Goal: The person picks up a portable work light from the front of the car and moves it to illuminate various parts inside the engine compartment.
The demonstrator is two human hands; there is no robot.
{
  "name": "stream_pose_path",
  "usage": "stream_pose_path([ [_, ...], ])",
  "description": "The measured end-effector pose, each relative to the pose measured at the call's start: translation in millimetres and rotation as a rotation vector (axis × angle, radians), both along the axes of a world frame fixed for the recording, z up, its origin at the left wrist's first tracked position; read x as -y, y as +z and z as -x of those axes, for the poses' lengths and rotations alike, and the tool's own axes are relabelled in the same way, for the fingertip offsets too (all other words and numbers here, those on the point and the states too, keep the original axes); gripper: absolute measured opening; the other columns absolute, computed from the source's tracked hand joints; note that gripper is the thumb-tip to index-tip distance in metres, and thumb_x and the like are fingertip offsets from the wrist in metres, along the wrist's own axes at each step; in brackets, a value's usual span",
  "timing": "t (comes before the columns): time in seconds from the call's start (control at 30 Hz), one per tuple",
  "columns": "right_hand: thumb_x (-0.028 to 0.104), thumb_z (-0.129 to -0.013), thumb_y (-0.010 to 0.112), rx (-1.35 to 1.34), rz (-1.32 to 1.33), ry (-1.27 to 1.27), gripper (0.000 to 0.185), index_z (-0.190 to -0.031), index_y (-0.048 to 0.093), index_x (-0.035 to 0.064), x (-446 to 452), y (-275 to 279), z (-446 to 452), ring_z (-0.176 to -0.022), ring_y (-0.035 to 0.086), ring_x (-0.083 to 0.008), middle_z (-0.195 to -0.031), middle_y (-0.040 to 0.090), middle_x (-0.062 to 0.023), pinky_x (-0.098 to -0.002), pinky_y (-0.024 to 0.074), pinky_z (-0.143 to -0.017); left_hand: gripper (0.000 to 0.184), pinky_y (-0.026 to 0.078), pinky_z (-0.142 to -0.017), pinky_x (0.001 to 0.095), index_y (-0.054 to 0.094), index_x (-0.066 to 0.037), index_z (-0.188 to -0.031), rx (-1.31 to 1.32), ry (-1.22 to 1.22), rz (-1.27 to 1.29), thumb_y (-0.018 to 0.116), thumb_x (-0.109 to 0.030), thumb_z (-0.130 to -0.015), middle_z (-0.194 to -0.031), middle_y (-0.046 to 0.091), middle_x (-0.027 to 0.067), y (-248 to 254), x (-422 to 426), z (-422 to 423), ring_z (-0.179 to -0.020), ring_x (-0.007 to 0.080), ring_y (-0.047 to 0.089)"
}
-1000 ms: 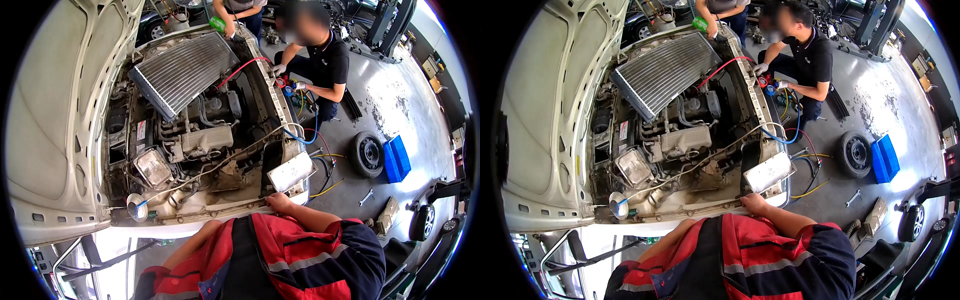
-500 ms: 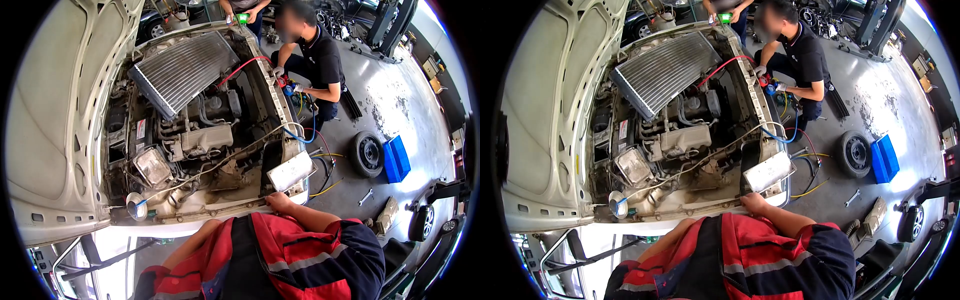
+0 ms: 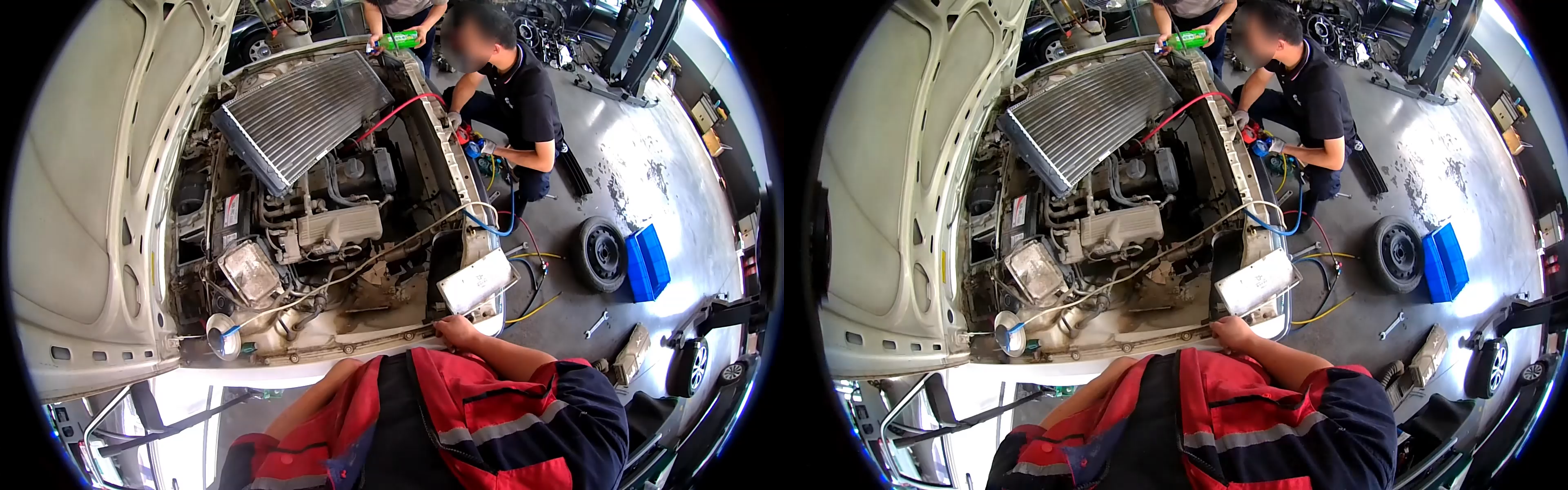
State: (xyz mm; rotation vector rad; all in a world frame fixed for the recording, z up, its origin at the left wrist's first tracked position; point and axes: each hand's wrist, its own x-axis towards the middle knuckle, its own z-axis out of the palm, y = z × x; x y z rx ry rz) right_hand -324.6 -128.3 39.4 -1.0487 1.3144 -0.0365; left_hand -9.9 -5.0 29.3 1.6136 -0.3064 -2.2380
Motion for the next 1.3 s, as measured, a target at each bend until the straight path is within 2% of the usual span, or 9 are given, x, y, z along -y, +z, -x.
stream_pose_path([
  [0.27,0.031,-0.091,0.048,0.013,0.035,0.033,0.038,-0.076,0.061,-0.002,-1.3,-6.3,3.6,-0.041,0.054,-0.0213,-0.052,0.055,-0.0106,-0.0346,0.043,-0.04,0.014,0.051,-0.066,0.029,0.067,0.0,-0.088,-0.004,0.007,0.01,0.059,-0.01,-0.084,-0.084,0.068,0.0096,-14.4,-7.6,-5.1,-0.071,0.0186,0.063],
  [0.37,0.03,-0.092,0.048,-0.001,0.052,0.02,0.038,-0.077,0.063,-0.0021,-2.5,-6.1,2.5,-0.041,0.052,-0.0188,-0.051,0.054,-0.009,-0.0343,0.0428,-0.042,0.013,0.05,-0.067,0.0294,0.067,0.0,-0.088,0.063,-0.08,0.046,0.06,-0.011,-0.083,-0.084,0.068,0.0095,-22.6,-9.0,-7.1,-0.071,0.0186,0.063],
  [0.47,0.031,-0.091,0.049,-0.021,0.096,0.035,0.038,-0.076,0.064,-0.0014,-4.1,-20.7,4.0,-0.041,0.053,-0.019,-0.052,0.055,-0.009,-0.034,0.0437,-0.043,0.013,0.05,-0.067,0.0291,0.067,0.0,-0.088,0.044,-0.045,-0.021,0.06,-0.01,-0.083,-0.084,0.068,0.0086,-12.5,-5.6,-6.3,-0.071,0.0176,0.063],
  [0.6,0.031,-0.091,0.05,-0.026,0.061,0.018,0.038,-0.076,0.064,-0.0012,-3.1,-10.5,2.7,-0.042,0.053,-0.0192,-0.053,0.055,-0.009,-0.0338,0.0441,-0.043,0.014,0.049,-0.068,0.0284,0.068,0.001,-0.089,0.03,-0.05,0.012,0.061,-0.01,-0.085,-0.084,0.067,0.0072,3.3,-2.1,-1.1,-0.072,0.0159,0.062],
  [0.97,0.032,-0.09,0.049,-0.005,0.025,-0.013,0.039,-0.077,0.063,-0.0022,-2.5,-14.6,2.7,-0.04,0.054,-0.0212,-0.053,0.056,-0.0103,-0.0343,0.0452,-0.042,0.015,0.049,-0.069,0.0274,0.068,0.002,-0.089,0.028,-0.111,0.074,0.061,-0.011,-0.086,-0.084,0.066,0.0062,8.7,1.1,-0.6,-0.071,0.0147,0.06],
  [1.07,0.032,-0.09,0.049,-0.002,0.049,0.0,0.039,-0.077,0.062,-0.0026,-3.2,-18.8,3.2,-0.041,0.055,-0.0214,-0.055,0.057,-0.0104,-0.0345,0.0459,-0.043,0.016,0.048,-0.068,0.0267,0.068,0.002,-0.089,-0.014,-0.024,0.014,0.06,-0.012,-0.086,-0.085,0.066,0.0058,14.7,2.7,2.9,-0.071,0.014,0.06],
  [1.3,0.031,-0.093,0.05,0.019,0.033,-0.019,0.04,-0.073,0.062,-0.0016,-3.4,-9.7,2.2,-0.041,0.052,-0.0186,-0.054,0.053,-0.0085,-0.0327,0.0435,-0.041,0.014,0.047,-0.071,0.027,0.07,0.0,-0.087,0.041,-0.158,0.089,0.059,-0.009,-0.085,-0.087,0.066,0.006,13.9,3.9,-0.3,-0.076,0.0141,0.06],
])
